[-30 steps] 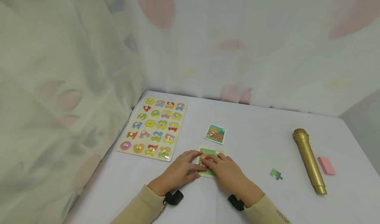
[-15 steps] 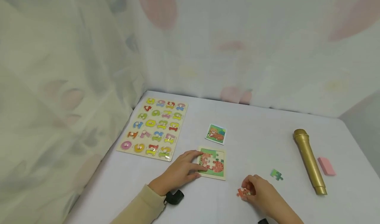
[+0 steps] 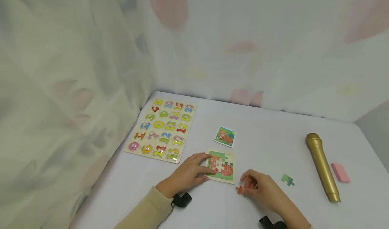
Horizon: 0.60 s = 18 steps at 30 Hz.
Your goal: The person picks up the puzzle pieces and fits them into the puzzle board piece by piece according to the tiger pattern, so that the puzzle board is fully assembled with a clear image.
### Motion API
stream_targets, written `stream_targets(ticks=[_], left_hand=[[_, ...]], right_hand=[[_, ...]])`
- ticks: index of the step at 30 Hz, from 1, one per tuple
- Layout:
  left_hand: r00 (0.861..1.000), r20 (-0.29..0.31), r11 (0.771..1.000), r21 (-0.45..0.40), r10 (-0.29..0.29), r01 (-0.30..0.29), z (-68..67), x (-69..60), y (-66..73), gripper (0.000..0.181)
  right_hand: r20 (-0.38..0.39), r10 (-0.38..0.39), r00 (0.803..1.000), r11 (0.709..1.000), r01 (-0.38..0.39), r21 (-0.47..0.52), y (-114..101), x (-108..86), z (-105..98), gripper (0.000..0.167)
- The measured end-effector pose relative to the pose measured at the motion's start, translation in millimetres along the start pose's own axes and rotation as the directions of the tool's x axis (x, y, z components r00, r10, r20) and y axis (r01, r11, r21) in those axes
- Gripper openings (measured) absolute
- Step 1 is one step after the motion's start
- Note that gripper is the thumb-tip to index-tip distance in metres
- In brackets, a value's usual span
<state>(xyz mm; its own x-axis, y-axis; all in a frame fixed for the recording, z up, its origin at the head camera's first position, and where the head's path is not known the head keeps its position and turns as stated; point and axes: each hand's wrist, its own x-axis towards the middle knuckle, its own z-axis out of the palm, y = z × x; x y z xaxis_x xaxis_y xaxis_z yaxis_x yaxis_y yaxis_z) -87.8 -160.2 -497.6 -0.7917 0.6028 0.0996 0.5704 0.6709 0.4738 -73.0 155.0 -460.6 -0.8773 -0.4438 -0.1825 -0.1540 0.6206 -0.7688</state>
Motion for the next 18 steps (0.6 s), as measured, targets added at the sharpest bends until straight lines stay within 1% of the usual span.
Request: stream_targets(ticks=[1,3,4,6,9,13,16,18], left_hand=[[1.0,0.001,1.0,-0.001,-0.003,0.003,0.2,0.2,0.2,0.034],[1.0,0.006,1.0,-0.011,-0.009,0.009,1.3,0.5,1.0,0.034],[1.0,0.007,1.0,-0.014,-0.01,0.01,0.3,0.9,0.6,0.034],[1.0,0.012,1.0,-0.02,-0.011,0.011,-0.9,1.7,-0.1,0.034],[1.0,0.012,1.0,-0.026,-0.008,0.008,-1.6,3.0,-0.2,0.034],[1.0,0.011,1.0,-0.007,-0.004,0.004,-0.2,2.5,-0.4,0.034],[1.0,0.013,1.0,0.007,-0.002,0.002,-0.1,1.3,-0.7,0.034],[1.0,0.015,1.0,0.011,-0.003,0.003,-1.6,1.0,-0.8,0.034]], right_hand=[[-0.011,-0.023,1.0,0.999,0.024,0.03,-3,6.5,-1,0.02],[-0.029,-0.047,0.999,0.995,0.049,0.082,-7,19.9,-2,0.02],[-0.035,-0.064,0.997,0.993,0.068,0.096,-9,28.9,-2,0.02],[-0.035,-0.077,0.996,0.991,0.08,0.106,-12,45.2,-3,0.019],[-0.017,-0.111,0.994,0.986,0.112,0.122,-14,63.7,-3,0.02],[-0.001,-0.129,0.992,0.983,0.128,0.13,-14,76.7,-1,0.019],[0.007,-0.101,0.995,0.985,0.099,0.144,-13,80.6,2,0.018],[0.007,-0.084,0.996,0.982,0.081,0.172,-11,83.0,5,0.017]])
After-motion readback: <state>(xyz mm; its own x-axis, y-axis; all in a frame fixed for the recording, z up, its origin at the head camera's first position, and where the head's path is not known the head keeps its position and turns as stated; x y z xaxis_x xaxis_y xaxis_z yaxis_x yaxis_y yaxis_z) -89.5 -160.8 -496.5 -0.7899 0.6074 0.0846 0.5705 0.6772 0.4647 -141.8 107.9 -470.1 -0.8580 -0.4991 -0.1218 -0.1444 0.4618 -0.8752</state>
